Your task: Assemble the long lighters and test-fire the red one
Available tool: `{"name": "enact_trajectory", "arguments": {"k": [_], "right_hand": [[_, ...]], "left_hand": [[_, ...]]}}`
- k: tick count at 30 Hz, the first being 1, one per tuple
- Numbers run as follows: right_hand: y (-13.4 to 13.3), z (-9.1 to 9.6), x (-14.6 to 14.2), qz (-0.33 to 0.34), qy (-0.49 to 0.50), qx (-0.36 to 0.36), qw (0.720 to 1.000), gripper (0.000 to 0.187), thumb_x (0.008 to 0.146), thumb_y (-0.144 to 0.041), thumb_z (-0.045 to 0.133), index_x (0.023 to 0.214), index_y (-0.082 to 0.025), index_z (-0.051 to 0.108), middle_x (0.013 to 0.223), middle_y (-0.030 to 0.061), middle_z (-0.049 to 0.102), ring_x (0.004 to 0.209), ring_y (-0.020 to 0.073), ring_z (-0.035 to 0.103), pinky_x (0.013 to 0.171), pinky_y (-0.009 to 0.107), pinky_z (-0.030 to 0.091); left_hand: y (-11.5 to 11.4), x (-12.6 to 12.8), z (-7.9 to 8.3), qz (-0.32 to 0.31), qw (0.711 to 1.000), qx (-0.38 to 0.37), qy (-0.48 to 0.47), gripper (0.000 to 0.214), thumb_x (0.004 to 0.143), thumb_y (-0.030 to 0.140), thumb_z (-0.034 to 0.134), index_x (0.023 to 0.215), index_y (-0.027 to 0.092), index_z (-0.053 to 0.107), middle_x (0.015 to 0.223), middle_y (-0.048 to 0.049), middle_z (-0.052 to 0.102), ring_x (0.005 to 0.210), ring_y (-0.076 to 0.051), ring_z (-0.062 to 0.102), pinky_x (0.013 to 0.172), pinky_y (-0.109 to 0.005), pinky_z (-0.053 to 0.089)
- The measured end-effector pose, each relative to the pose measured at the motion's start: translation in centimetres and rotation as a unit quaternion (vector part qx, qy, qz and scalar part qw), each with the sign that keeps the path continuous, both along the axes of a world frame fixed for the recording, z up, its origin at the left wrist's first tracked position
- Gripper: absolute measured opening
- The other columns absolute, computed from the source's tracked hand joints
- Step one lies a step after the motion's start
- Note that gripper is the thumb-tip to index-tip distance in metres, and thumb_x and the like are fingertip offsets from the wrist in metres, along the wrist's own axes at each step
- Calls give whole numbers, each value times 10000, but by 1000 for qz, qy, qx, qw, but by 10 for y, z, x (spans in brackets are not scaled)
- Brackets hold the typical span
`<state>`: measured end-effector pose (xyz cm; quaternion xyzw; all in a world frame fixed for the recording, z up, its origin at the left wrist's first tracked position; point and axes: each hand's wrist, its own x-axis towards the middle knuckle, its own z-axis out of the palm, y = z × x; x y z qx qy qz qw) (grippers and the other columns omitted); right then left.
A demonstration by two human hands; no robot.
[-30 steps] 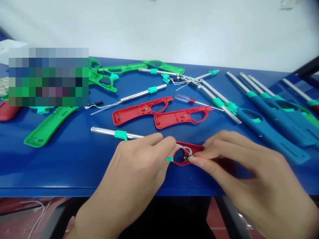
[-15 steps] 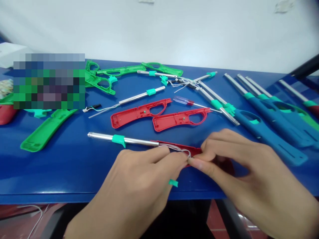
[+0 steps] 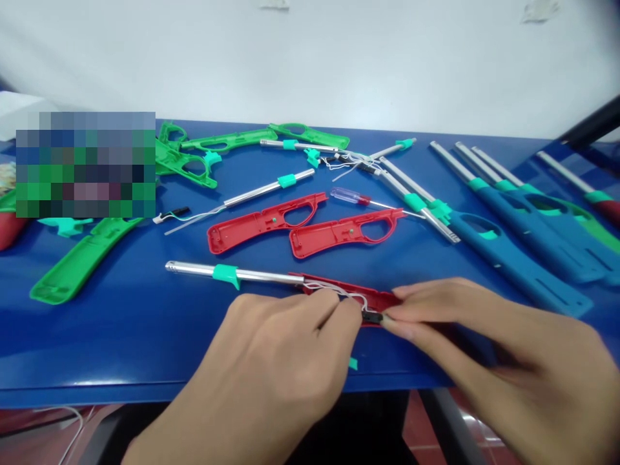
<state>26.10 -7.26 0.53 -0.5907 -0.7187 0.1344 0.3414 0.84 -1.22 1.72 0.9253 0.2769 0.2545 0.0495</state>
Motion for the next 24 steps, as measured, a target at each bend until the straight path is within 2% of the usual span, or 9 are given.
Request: {"name": "enact_trajectory", "arguments": {"k": [2, 6, 8, 11, 15, 20, 24], "right_hand": [[0, 0, 1, 0, 4, -7, 1000, 112, 1132, -479, 763, 1055, -451, 840, 1106, -150, 893, 949, 122, 876, 935, 184, 673], [5, 2, 0, 2, 18, -29, 999, 119, 1111, -492, 785, 1017, -444, 840, 1099, -145, 899, 949, 139, 882, 883, 201, 684], [7, 3, 0, 2, 31, -39, 999, 100, 1095, -497, 804, 1021, -439, 839, 1046, -135, 895, 874, 145, 869, 819, 215, 687], [8, 4, -1, 5, 53, -48, 997, 76, 1077, -488, 822, 1024, -441, 850, 1017, -120, 895, 830, 159, 854, 786, 242, 692], [10, 6, -2, 6, 77, -67, 995, 121, 1050, -415, 826, 947, -465, 863, 1066, -129, 906, 957, 182, 879, 859, 263, 702], [23, 21, -4, -10, 102, -127, 987, 154, 946, -440, 847, 795, -459, 874, 901, -124, 889, 786, 182, 863, 721, 260, 677], [37, 33, -3, 1, 85, -186, 979, 181, 898, -481, 844, 739, -401, 877, 782, -72, 867, 650, 208, 816, 575, 288, 607]], "left_hand": [[0, 1, 0, 1, 1000, 4, 4, 391, 927, -79, 416, 888, 233, 649, 791, 1, 754, 603, -164, 703, 530, -265, 491], [0, 2, 0, 13, 1000, 25, 6, 398, 856, -81, 430, 888, 248, 652, 758, 11, 725, 502, -209, 604, 422, -364, 357], [1, 2, 0, 10, 999, 29, 10, 397, 839, -83, 443, 876, 252, 652, 758, 11, 723, 498, -220, 594, 421, -385, 338], [3, 3, 2, 4, 999, 33, 13, 397, 838, -86, 446, 845, 255, 649, 748, 11, 713, 495, -220, 582, 428, -399, 335], [4, 4, 4, -3, 999, 46, 16, 420, 828, -101, 440, 828, 249, 672, 740, 7, 713, 507, -228, 597, 416, -425, 326], [6, 6, 9, -20, 998, 53, 31, 451, 858, -121, 447, 780, 246, 698, 707, 11, 711, 490, -225, 608, 388, -420, 339], [8, 10, 13, -28, 996, 57, 55, 460, 856, -136, 467, 781, 214, 756, 737, -14, 772, 496, -226, 664, 403, -378, 452]]}}
